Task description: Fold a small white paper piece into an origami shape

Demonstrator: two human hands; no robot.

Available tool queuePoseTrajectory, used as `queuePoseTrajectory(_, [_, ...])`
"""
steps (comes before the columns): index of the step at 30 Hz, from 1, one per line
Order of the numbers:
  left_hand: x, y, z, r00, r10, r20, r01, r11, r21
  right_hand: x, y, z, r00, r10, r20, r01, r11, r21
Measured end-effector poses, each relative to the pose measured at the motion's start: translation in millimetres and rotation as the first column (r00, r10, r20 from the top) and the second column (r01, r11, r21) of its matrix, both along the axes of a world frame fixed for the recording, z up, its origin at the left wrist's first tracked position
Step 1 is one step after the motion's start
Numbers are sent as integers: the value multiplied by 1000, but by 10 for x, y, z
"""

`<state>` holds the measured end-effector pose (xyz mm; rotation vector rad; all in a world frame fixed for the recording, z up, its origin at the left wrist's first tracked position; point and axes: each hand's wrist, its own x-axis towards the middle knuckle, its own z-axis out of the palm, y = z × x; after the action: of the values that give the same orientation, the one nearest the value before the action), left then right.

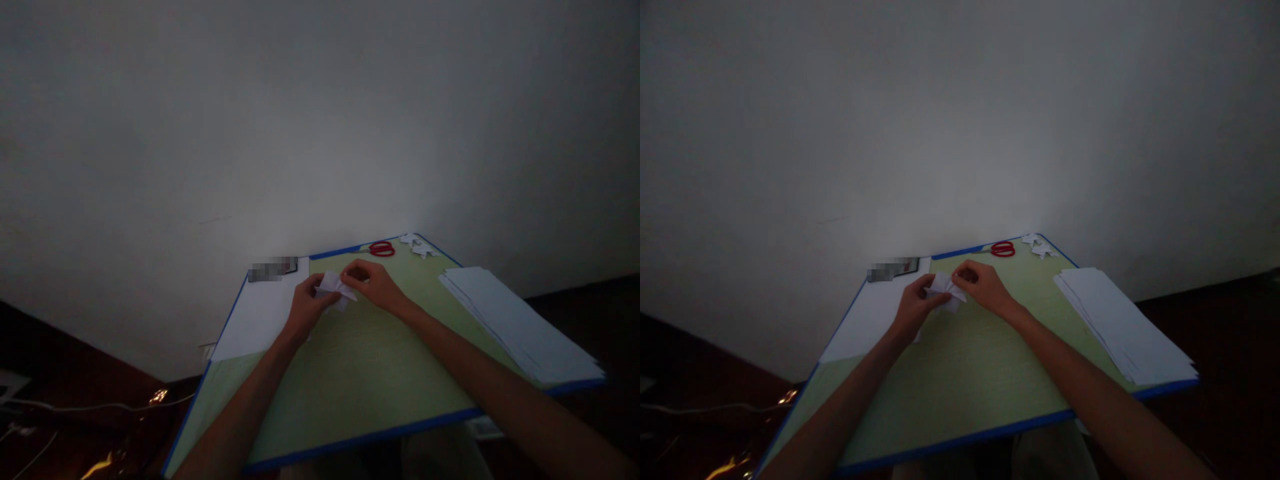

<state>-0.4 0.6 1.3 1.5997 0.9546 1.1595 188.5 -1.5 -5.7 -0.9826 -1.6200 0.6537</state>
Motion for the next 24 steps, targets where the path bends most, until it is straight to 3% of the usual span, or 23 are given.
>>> queuePoseTrajectory(14, [3, 5, -7, 999, 32, -33, -31, 999, 20, -16, -39, 43, 1000, -5, 16, 5, 1000, 14])
queuePoseTrajectory(24, [3, 17, -8, 998, 60, -9, -61, 998, -15, -24, -19, 11, 998, -5, -57, 3, 1000, -30])
